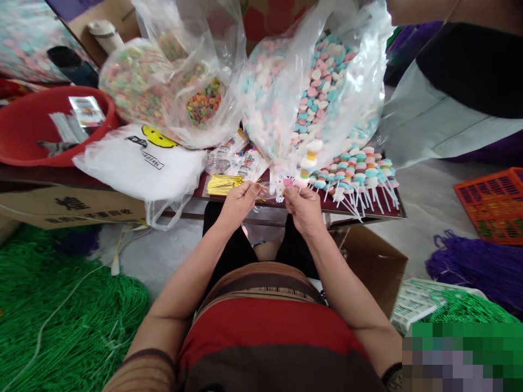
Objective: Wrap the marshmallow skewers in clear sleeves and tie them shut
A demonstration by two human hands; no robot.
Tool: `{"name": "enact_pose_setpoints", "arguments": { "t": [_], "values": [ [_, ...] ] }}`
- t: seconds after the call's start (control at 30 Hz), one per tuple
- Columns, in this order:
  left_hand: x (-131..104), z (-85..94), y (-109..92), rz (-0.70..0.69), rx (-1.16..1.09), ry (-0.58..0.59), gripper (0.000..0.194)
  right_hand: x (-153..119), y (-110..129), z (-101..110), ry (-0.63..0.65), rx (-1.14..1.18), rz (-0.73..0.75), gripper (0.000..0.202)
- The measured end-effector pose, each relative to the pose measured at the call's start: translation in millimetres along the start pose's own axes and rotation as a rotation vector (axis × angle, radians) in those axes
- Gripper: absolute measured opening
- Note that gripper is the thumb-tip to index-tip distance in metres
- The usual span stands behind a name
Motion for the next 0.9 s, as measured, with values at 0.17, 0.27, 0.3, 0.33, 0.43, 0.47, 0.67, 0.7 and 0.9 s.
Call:
{"name": "enact_pose_setpoints", "arguments": {
  "t": [0.17, 0.27, 0.3, 0.33, 0.43, 0.47, 0.67, 0.7, 0.9],
  "values": [
    [-3.2, 5.0, 7.0, -0.003, 0.044, -0.01, 0.056, -6.1, -0.5, 3.7, -0.014, -0.118, 0.089, 0.045],
    [-6.6, 9.1, -5.6, -0.071, 0.137, 0.012, 0.053, -11.9, 8.9, 3.6, -0.01, -0.167, 0.161, 0.033],
    [-7.6, 10.1, -12.4, -0.104, 0.187, 0.019, 0.051, -13.7, 12.2, 3.4, -0.01, -0.179, 0.18, 0.029],
    [-8.5, 10.7, -19.8, -0.138, 0.241, 0.023, 0.048, -15.2, 15.1, 2.8, -0.007, -0.192, 0.196, 0.025],
    [-12.0, 9.4, -43.7, -0.251, 0.405, 0.006, 0.04, -17.5, 20.3, 0.6, 0.01, -0.233, 0.237, 0.02],
    [-14.0, 7.5, -51.4, -0.291, 0.452, -0.005, 0.04, -17.7, 20.7, 0.0, 0.016, -0.248, 0.248, 0.02],
    [-29.4, -11.0, -74.6, -0.435, 0.506, -0.016, 0.047, -22.1, 14.4, -10.7, 0.117, -0.411, 0.293, 0.029],
    [-30.9, -9.3, -75.3, -0.433, 0.483, -0.044, 0.048, -23.9, 13.1, -12.6, 0.132, -0.455, 0.295, 0.033],
    [-30.0, -1.6, -79.9, -0.43, 0.478, -0.113, 0.059, -34.5, 17.2, -15.2, 0.141, -0.714, 0.318, 0.041]
  ]
}}
Point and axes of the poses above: each hand's wrist, its own x-axis towards the middle knuckle, its own z-axis out of the back of the hand, y = z × x, the point moved 10 cm from there along x, towards the middle knuckle, and after that the axes turned 3 degrees about y, right-handed, at the moved point
